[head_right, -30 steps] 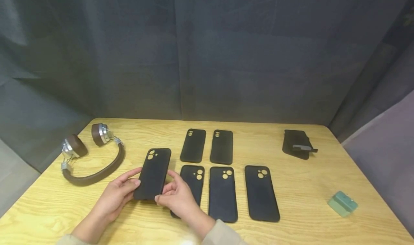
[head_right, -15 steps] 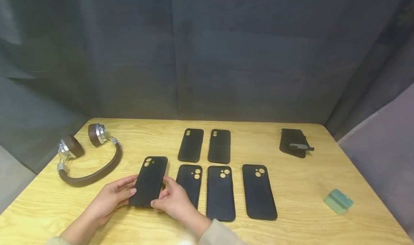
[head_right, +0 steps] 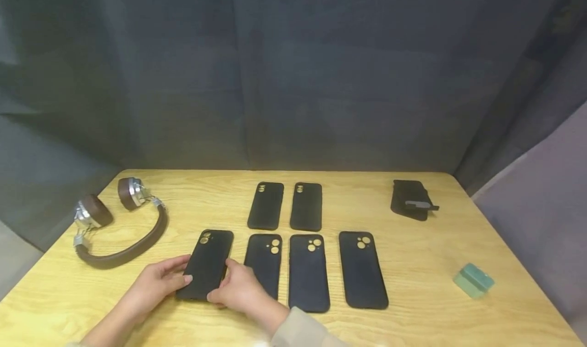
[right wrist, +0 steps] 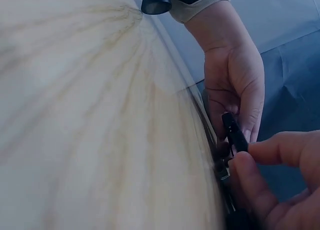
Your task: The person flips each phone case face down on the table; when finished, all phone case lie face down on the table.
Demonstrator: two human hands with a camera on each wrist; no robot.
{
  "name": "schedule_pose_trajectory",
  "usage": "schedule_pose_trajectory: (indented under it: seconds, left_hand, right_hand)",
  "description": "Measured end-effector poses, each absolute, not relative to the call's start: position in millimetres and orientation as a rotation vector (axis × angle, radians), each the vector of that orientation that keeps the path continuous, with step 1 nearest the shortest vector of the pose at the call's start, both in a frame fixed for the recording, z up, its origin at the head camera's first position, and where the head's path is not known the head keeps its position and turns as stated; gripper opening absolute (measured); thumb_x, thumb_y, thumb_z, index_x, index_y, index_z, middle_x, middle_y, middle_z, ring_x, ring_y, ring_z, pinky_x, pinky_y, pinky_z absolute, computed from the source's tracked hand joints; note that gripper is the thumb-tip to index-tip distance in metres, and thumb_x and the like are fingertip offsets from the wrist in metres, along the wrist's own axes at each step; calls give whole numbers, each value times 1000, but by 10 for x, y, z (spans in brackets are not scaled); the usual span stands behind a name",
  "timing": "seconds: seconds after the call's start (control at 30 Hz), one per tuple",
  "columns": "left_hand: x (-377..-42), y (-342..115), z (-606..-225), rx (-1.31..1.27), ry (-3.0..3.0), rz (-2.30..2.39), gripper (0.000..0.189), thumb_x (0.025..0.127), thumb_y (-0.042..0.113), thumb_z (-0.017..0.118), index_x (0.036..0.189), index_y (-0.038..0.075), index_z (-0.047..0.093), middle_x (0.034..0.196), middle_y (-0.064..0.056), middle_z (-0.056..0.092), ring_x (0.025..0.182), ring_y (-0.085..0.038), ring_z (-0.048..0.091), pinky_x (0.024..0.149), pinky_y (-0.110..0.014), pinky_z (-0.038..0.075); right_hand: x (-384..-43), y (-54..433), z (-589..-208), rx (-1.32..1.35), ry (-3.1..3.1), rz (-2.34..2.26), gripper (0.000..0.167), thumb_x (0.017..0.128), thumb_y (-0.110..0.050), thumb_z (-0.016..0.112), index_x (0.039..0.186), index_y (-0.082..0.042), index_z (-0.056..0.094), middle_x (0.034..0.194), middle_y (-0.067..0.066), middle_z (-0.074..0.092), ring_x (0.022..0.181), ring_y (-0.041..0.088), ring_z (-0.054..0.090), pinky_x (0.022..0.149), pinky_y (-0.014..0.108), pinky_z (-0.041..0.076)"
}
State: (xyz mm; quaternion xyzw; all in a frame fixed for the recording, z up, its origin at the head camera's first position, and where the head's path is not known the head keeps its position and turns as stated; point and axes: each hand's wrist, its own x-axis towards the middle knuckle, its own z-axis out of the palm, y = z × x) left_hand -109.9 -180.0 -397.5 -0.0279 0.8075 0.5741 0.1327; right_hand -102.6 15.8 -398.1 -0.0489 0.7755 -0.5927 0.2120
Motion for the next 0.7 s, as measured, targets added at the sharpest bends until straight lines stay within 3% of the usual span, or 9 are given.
schedule_pose_trajectory:
  seconds: [0.33, 0.7]
  left_hand:
    - [-1087, -1750, -3967, -82, 2638, 1348, 56, 77, 13, 75, 127, 0, 54, 103, -9, 63, 82, -15, 60, 64, -28, 50]
    - [-1095, -1708, -3977, -30, 2691, 1126, 62, 75, 18, 76, 129, -1, 51, 90, -7, 53, 73, -17, 48, 61, -30, 42]
  right_hand:
    - [-1007, 80, -3949, -285, 2354, -1310, 82, 73, -4, 73, 137, 17, 25, 52, -1, 58, 42, 10, 54, 43, 22, 39]
    - [-983, 59, -3954, -315, 2451, -1235, 83, 70, -2, 70, 137, 18, 25, 48, -3, 55, 41, 10, 52, 43, 22, 38]
